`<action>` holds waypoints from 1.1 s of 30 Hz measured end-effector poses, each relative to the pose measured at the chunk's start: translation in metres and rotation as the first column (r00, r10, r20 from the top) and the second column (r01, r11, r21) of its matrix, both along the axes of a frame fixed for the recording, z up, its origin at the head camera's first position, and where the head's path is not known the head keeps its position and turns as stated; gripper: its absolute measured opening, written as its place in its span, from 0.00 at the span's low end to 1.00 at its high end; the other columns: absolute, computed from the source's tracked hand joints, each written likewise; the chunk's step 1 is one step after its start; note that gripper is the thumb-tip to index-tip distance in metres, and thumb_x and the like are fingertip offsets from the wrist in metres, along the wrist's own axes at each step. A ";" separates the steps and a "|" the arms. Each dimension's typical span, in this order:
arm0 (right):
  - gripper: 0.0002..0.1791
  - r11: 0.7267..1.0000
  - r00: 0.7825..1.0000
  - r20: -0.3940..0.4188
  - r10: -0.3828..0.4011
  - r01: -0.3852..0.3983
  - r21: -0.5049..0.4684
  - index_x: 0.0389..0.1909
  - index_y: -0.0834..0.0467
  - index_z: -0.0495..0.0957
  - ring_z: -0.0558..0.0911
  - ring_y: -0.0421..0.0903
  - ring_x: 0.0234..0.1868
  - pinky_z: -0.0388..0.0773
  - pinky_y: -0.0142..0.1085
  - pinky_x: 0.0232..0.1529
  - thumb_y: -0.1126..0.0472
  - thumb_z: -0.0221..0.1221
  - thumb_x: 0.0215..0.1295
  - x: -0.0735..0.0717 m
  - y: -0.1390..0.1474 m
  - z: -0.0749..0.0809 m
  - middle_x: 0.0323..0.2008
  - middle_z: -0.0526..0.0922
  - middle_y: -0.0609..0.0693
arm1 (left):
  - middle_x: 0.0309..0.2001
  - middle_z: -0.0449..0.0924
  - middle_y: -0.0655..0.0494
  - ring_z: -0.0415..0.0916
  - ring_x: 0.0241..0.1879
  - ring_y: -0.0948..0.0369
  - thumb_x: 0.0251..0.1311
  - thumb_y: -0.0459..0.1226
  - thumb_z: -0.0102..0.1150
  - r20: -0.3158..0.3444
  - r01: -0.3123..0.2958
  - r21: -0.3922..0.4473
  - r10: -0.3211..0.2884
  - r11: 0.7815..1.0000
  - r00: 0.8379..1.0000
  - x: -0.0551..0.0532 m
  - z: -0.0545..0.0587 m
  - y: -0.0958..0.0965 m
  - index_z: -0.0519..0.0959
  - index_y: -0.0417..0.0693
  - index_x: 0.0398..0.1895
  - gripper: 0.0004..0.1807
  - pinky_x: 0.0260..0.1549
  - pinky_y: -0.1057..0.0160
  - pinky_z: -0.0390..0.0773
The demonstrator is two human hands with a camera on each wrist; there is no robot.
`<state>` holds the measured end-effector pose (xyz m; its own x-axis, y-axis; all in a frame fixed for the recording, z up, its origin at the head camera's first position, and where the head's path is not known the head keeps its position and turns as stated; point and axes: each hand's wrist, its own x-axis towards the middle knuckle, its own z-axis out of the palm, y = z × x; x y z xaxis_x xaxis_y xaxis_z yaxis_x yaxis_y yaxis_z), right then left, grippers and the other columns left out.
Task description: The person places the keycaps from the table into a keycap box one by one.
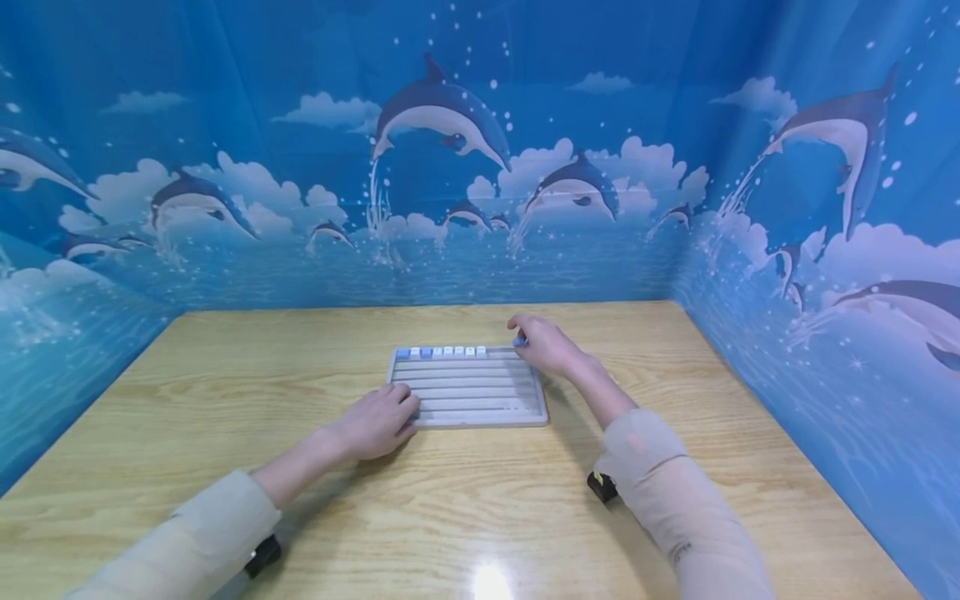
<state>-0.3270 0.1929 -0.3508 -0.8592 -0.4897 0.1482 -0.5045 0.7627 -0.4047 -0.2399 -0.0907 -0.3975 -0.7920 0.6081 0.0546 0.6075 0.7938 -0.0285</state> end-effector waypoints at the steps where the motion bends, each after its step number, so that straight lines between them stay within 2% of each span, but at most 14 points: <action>1: 0.18 1.000 1.000 0.016 -0.008 0.008 -0.007 0.52 0.69 0.70 0.79 0.53 0.41 0.76 0.42 0.40 0.72 0.55 0.60 -0.001 -0.001 0.000 0.39 0.79 0.60 | 0.36 0.66 0.54 0.64 0.35 0.59 0.64 0.44 0.52 0.001 -0.003 -0.001 0.003 1.000 1.000 0.000 0.000 0.000 0.71 0.48 0.38 0.09 0.35 0.60 0.70; 7: 0.11 1.000 1.000 0.013 -0.004 0.003 0.015 0.45 0.67 0.76 0.78 0.51 0.41 0.75 0.42 0.40 0.67 0.54 0.64 -0.007 -0.002 0.000 0.38 0.81 0.57 | 0.35 0.66 0.54 0.64 0.35 0.59 0.64 0.44 0.52 0.005 -0.002 -0.002 0.002 1.000 1.000 -0.001 0.000 0.000 0.71 0.48 0.38 0.09 0.35 0.60 0.70; 15: 0.13 0.999 0.998 0.058 0.038 -0.036 -0.032 0.46 0.68 0.77 0.80 0.45 0.32 0.77 0.38 0.34 0.63 0.53 0.66 -0.009 -0.005 -0.001 0.40 0.80 0.59 | 0.36 0.67 0.54 0.65 0.36 0.59 0.64 0.44 0.52 0.013 -0.008 -0.007 0.008 1.000 1.000 -0.001 -0.001 0.000 0.71 0.48 0.38 0.10 0.36 0.60 0.70; 19: 0.15 0.999 0.996 0.094 -0.007 0.011 -0.036 0.49 0.69 0.74 0.80 0.46 0.32 0.77 0.39 0.35 0.64 0.53 0.66 -0.013 -0.008 -0.002 0.39 0.80 0.60 | 0.36 0.67 0.53 0.65 0.36 0.58 0.64 0.44 0.52 0.008 -0.012 -0.004 0.012 1.000 1.000 -0.001 0.000 0.000 0.71 0.47 0.38 0.10 0.36 0.60 0.70; 25: 0.11 0.994 0.989 0.138 -0.054 0.066 -0.084 0.45 0.69 0.75 0.79 0.48 0.30 0.75 0.37 0.31 0.68 0.53 0.64 -0.017 -0.008 -0.006 0.36 0.80 0.58 | 0.36 0.67 0.53 0.65 0.36 0.58 0.64 0.44 0.52 0.013 -0.005 -0.008 0.005 1.000 1.000 0.000 0.001 0.000 0.71 0.47 0.38 0.10 0.36 0.60 0.70; 33: 0.14 0.967 0.961 0.251 -0.119 0.169 -0.188 0.49 0.71 0.75 0.81 0.54 0.33 0.77 0.42 0.35 0.67 0.52 0.65 -0.018 -0.006 -0.005 0.40 0.79 0.62 | 0.37 0.67 0.53 0.65 0.36 0.58 0.64 0.44 0.52 0.027 -0.013 -0.004 0.013 1.000 1.000 0.000 0.001 0.000 0.71 0.47 0.39 0.10 0.37 0.59 0.70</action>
<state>-0.3453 0.1867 -0.3553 -0.9408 -0.3385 0.0175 -0.2667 0.7074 -0.6545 -0.2401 -0.0907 -0.3965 -0.8011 0.5977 0.0311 0.5975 0.8017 -0.0156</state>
